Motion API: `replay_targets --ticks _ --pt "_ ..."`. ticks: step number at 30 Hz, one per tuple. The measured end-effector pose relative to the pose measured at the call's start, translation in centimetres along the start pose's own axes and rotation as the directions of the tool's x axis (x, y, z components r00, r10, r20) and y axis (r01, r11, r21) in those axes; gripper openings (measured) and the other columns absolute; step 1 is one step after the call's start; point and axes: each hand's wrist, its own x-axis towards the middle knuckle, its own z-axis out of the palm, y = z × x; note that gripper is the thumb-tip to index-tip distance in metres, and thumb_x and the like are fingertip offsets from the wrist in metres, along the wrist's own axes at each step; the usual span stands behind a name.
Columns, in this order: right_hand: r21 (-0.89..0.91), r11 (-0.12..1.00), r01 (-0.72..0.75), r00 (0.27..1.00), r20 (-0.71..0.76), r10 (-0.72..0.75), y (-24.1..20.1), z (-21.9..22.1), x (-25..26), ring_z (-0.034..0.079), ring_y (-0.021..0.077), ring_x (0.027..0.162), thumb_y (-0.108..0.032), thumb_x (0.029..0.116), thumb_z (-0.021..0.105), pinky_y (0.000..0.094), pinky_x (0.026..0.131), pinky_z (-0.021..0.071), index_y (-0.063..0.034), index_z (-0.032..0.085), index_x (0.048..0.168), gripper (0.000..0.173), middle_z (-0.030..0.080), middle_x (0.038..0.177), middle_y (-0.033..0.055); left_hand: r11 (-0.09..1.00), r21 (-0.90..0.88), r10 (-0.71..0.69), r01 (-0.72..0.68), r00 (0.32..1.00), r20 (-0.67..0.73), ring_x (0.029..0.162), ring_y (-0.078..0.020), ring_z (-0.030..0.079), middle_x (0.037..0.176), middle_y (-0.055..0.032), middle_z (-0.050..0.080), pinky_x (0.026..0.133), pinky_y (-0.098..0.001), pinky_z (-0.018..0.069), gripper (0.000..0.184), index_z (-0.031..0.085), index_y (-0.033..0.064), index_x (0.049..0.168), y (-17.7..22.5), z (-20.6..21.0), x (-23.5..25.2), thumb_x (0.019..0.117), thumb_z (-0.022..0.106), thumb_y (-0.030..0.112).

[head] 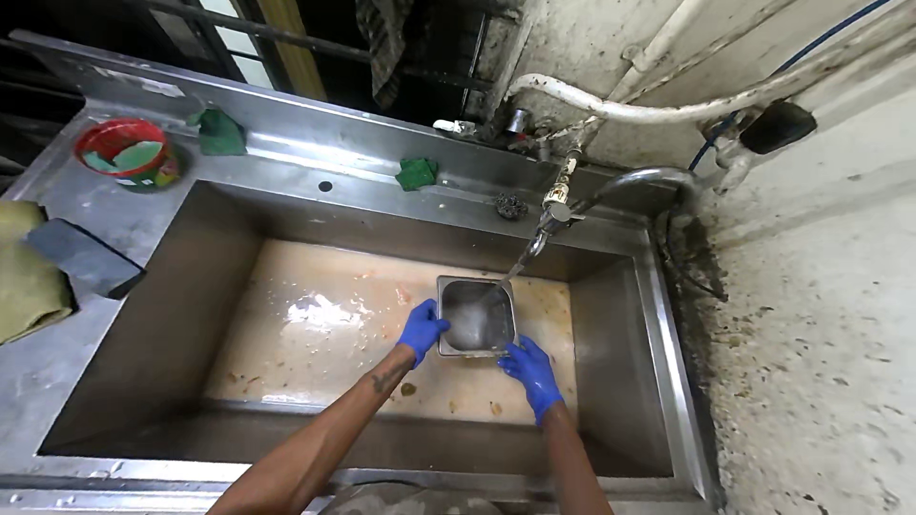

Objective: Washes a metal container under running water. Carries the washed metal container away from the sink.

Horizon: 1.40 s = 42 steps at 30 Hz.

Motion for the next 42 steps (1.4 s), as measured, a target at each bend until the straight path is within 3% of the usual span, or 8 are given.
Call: replay_targets --ticks 14,23,27,31,42 --pt "0.039 0.999 0.005 1.0 0.003 -0.005 -0.3 -0.2 0.0 0.073 0.0231 0.077 -0.014 0.1052 0.06 0.0348 0.069 0.0613 -0.0034 0.053 0.145 0.042 0.073 0.099 0.0199 0.999 -0.045 -0.016 0.017 1.0 0.018 0.075 -0.0266 0.061 0.087 -0.0167 0.06 0.07 -0.0447 0.0536 0.016 0.059 -0.0016 0.1 1.0 -0.1 -1.0 0.0901 0.071 0.0" --pt "0.11 0.994 0.014 1.0 0.005 -0.015 -0.3 -0.4 -0.3 0.072 0.022 0.076 -0.011 0.1043 0.061 0.0338 0.068 0.0612 -0.0026 0.052 0.146 0.044 0.072 0.097 0.019 0.991 -0.104 -0.079 0.082 0.996 0.032 0.082 -0.027 0.063 0.094 -0.0177 0.062 0.075 -0.0451 0.0549 0.016 0.06 -0.0007 0.106 1.5 -0.2 -1.4 0.0931 0.069 0.002" --pt "0.14 0.99 0.018 1.0 -0.002 -0.018 -0.3 -0.4 -0.4 0.072 0.0214 0.074 -0.01 0.1037 0.061 0.033 0.067 0.061 -0.0022 0.052 0.146 0.044 0.072 0.094 0.0185 0.985 -0.139 -0.095 0.099 0.995 0.037 0.084 -0.0288 0.065 0.094 -0.0187 0.063 0.077 -0.0466 0.0568 0.017 0.059 -0.002 0.103 0.8 -0.3 -0.4 0.091 0.071 0.002" --pt "0.128 0.992 0.021 1.0 0.009 -0.022 0.0 -0.5 -0.3 0.072 0.022 0.075 -0.012 0.1043 0.061 0.0342 0.068 0.0607 -0.0033 0.05 0.148 0.046 0.072 0.095 0.0191 0.986 -0.134 -0.099 0.104 0.994 0.04 0.089 -0.0304 0.066 0.101 -0.0205 0.065 0.081 -0.0483 0.0573 0.02 0.061 -0.003 0.109 0.8 -0.3 -0.3 0.0922 0.071 0.003" --pt "0.183 0.983 0.021 1.0 -0.019 -0.017 -0.2 -0.5 -0.4 0.071 0.0204 0.074 -0.009 0.1038 0.061 0.0326 0.068 0.061 -0.0025 0.051 0.148 0.045 0.071 0.096 0.0179 0.99 -0.094 -0.101 0.104 0.994 0.041 0.085 -0.0287 0.064 0.096 -0.019 0.062 0.078 -0.0468 0.0558 0.013 0.058 -0.0011 0.1 2.3 -0.1 -1.6 0.0932 0.068 0.002"
